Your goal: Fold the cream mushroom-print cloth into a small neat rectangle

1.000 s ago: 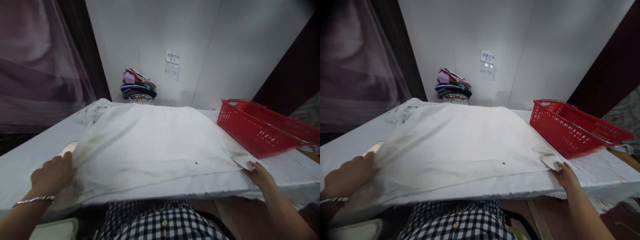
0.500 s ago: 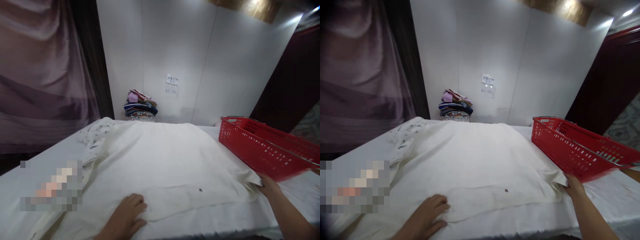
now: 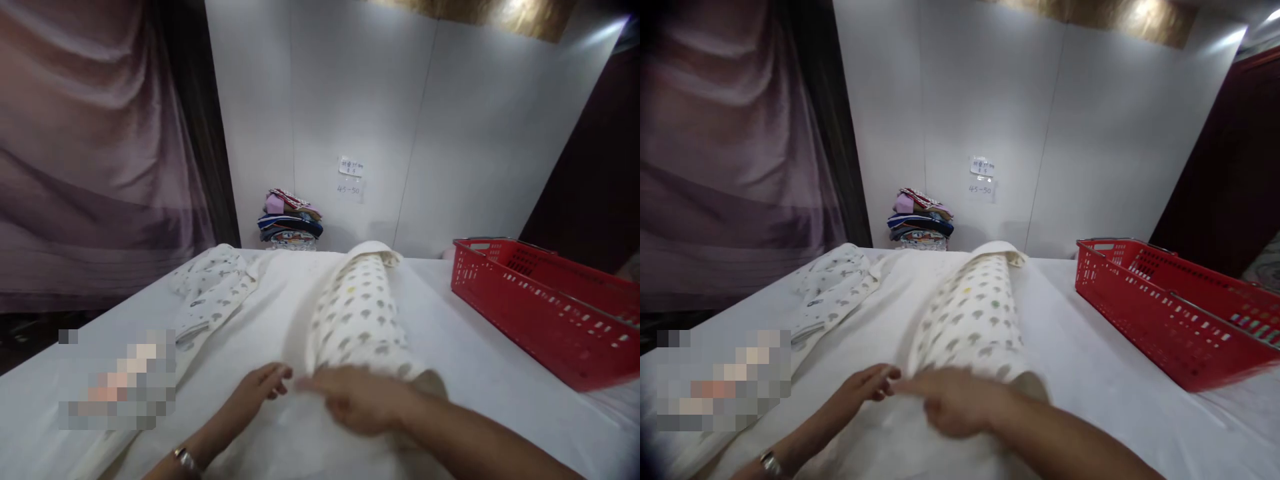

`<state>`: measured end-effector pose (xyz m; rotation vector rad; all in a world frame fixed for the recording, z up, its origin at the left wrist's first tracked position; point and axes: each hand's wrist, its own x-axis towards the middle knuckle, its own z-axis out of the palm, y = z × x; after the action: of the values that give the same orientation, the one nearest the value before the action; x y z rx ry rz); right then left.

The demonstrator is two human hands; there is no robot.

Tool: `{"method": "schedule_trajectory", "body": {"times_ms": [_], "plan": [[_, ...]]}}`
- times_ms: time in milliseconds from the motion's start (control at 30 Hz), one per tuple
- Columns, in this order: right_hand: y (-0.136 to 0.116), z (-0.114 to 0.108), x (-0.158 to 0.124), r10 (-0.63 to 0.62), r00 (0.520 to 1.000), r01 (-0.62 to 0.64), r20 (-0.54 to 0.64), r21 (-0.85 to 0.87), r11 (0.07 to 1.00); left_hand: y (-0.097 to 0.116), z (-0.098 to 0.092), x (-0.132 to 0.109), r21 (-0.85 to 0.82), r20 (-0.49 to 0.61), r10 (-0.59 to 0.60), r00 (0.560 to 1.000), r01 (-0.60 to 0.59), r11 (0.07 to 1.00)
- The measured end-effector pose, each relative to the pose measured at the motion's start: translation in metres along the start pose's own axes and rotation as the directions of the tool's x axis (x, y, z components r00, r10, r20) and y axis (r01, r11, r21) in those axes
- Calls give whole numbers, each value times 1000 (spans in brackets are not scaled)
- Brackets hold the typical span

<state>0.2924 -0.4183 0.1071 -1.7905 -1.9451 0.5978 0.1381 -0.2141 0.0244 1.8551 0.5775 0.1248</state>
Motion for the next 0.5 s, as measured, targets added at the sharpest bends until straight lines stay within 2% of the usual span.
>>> {"method": "schedule_trajectory", "body": {"times_ms": [33, 67, 167, 267, 400, 500], "plan": [[-5, 20, 11, -69, 996, 67, 64, 24, 997, 2, -5, 5, -138, -43, -59, 997, 53, 989], [-7, 37, 19, -77, 993, 76, 94, 19, 997, 3, -9, 10, -259, -77, -117, 990, 93, 961], [-5, 63, 30, -19, 995, 14, 98, 54, 998, -1, -18, 20, -438, -150, -246, 958, 158, 885], [-2, 65, 38, -15, 995, -4, 103, 178, 984, -10, -19, 28, -419, -225, -292, 930, 178, 890], [-2, 65, 59, 18, 990, -67, 138, 356, 932, -20, -19, 38, -327, -350, -220, 910, 102, 940], [10, 56, 77, 99, 981, -179, 168, 575, 799, -26, -23, 44, -270, -422, -146, 895, 30, 963]]}}
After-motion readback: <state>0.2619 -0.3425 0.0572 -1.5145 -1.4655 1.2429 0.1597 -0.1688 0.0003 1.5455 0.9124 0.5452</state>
